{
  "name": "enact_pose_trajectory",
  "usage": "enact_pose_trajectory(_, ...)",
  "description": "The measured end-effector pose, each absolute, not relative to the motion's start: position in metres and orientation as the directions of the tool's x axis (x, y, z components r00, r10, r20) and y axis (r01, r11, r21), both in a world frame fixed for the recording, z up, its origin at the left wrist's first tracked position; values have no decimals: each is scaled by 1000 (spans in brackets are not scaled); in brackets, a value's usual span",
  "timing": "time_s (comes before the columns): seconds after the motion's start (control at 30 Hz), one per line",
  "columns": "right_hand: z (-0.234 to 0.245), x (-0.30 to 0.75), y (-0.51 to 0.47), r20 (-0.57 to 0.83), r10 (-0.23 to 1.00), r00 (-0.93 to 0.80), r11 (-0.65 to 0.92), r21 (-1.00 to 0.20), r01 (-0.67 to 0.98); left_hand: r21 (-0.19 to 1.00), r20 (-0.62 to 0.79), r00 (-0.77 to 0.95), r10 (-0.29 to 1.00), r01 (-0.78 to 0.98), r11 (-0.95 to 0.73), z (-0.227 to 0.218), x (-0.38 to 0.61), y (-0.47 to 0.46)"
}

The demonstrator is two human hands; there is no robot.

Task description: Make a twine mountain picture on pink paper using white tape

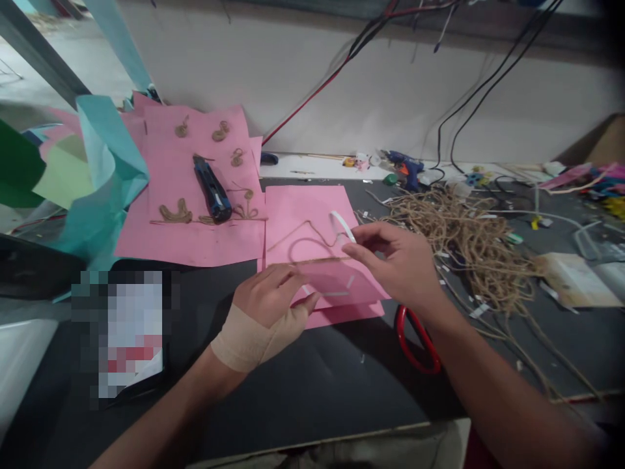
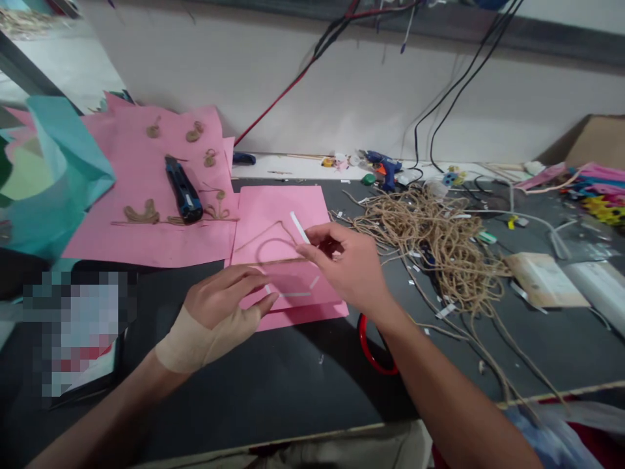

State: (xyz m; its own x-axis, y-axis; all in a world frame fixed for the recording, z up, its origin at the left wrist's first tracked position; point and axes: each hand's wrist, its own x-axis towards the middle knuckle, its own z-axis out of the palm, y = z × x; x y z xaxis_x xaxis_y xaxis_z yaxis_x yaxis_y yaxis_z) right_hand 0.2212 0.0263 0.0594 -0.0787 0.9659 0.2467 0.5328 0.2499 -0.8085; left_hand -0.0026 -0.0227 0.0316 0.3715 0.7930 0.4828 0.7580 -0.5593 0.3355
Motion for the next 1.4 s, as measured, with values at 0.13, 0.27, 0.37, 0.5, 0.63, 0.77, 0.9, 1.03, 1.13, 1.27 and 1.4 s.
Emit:
enact_pose_trajectory(0.13,44,197,30,-23,995,-97,-21,-1000,20,377,378,338,862,794,-477,28,-6,-21)
enact_pose_trajectory(0.27,34,187,24,-220,964,-151,-253,-932,-260,518,274,234,933,781,-349,29,-5,-21)
enact_pose_trajectory(0.37,27,186,21,-223,970,-99,-244,-902,-355,570,321,218,922,733,-372,30,-2,-22)
enact_pose_trajectory(0.5,18,190,24,-147,989,-26,-146,-914,-378,549,356,230,906,733,-402,27,1,-24)
enact_pose_trajectory(0.63,11,193,24,29,998,-58,11,-954,-298,538,312,270,911,740,-403,25,5,-26)
enact_pose_trajectory(0.77,14,193,18,187,981,-48,181,-977,-112,519,296,272,916,759,-393,26,6,-26)
enact_pose_trajectory(0.9,20,192,12,312,948,-66,317,-945,76,512,294,292,910,756,-408,26,6,-24)
enact_pose_trajectory(1.03,20,190,9,363,927,-92,375,-906,196,484,367,356,860,716,-503,21,7,-23)
enact_pose_trajectory(1.13,17,189,9,346,928,-138,370,-902,224,431,410,394,823,711,-555,18,9,-23)
enact_pose_trajectory(1.27,13,188,11,284,947,-148,309,-932,190,426,442,351,826,728,-537,16,11,-25)
enact_pose_trajectory(1.4,13,189,12,238,958,-160,265,-948,177,464,433,324,841,720,-517,14,11,-24)
